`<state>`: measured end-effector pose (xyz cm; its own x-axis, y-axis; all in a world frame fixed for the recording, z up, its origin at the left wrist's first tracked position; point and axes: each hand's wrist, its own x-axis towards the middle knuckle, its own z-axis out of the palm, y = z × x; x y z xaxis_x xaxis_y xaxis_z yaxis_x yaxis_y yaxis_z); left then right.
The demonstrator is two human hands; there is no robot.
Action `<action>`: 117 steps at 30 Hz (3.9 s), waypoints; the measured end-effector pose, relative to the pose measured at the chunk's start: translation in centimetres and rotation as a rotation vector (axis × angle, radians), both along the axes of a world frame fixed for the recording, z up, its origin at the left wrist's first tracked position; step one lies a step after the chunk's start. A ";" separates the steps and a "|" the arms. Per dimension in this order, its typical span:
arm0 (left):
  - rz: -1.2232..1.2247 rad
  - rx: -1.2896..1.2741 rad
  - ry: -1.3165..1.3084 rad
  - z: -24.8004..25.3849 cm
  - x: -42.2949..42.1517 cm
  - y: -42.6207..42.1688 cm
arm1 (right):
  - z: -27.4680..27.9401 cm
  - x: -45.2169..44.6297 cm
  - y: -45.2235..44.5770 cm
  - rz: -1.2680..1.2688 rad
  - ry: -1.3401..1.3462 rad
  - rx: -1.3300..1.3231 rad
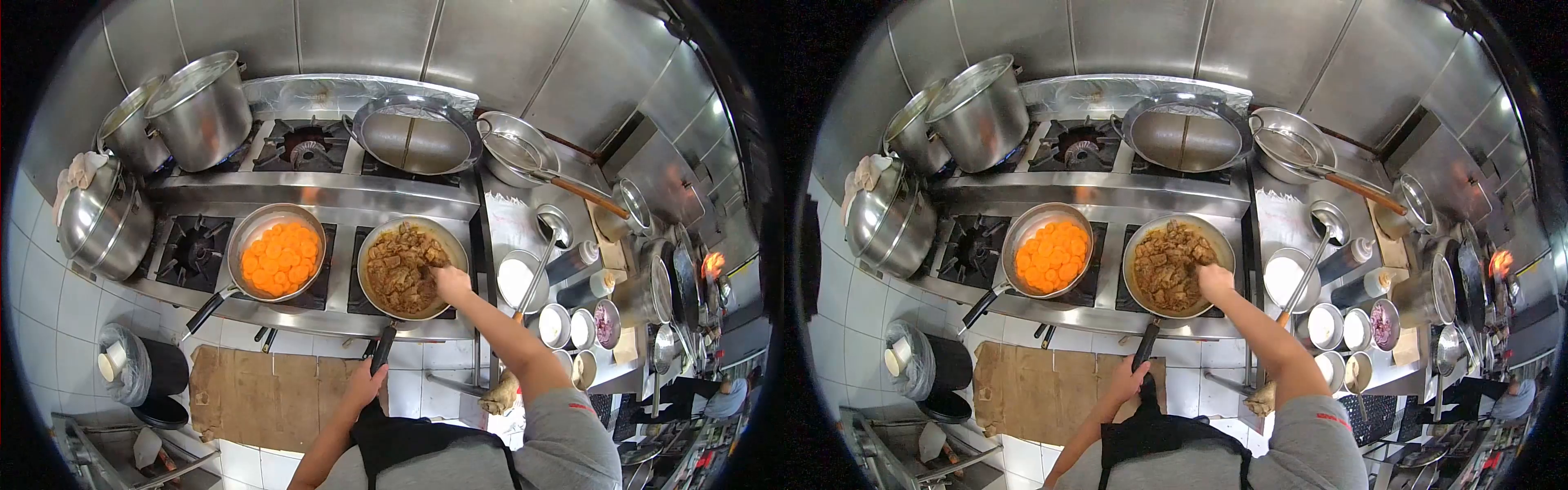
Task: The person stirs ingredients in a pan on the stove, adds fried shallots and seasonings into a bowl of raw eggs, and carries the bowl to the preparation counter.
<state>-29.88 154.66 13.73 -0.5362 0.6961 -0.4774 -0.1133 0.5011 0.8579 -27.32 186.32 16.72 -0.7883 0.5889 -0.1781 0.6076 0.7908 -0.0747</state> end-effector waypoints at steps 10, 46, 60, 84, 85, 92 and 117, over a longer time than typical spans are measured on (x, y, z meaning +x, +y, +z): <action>-0.012 -0.029 0.009 0.4 -0.3 0.0 | 2.8 1.0 -0.4 0.076 -0.067 -0.055; 0.002 -0.034 0.133 -2.0 -0.3 -0.2 | 1.0 -2.2 -1.4 0.141 -0.042 -0.066; -0.027 -0.054 0.203 0.2 -2.2 -0.8 | 5.8 -6.1 -1.9 0.421 -0.013 0.101; 0.049 -0.052 0.340 -1.0 -1.9 -1.0 | 4.5 -3.7 2.1 0.240 -0.148 -0.084; 0.055 -0.037 0.330 -1.5 -2.1 -1.1 | 4.2 -3.4 2.7 0.235 -0.155 -0.049; 0.039 -0.043 0.532 -2.7 -4.0 -0.4 | 4.4 -3.7 6.5 0.004 0.031 0.004; 0.000 0.059 0.220 -1.5 -3.2 -1.1 | 9.2 6.2 -4.9 0.147 -0.251 -0.218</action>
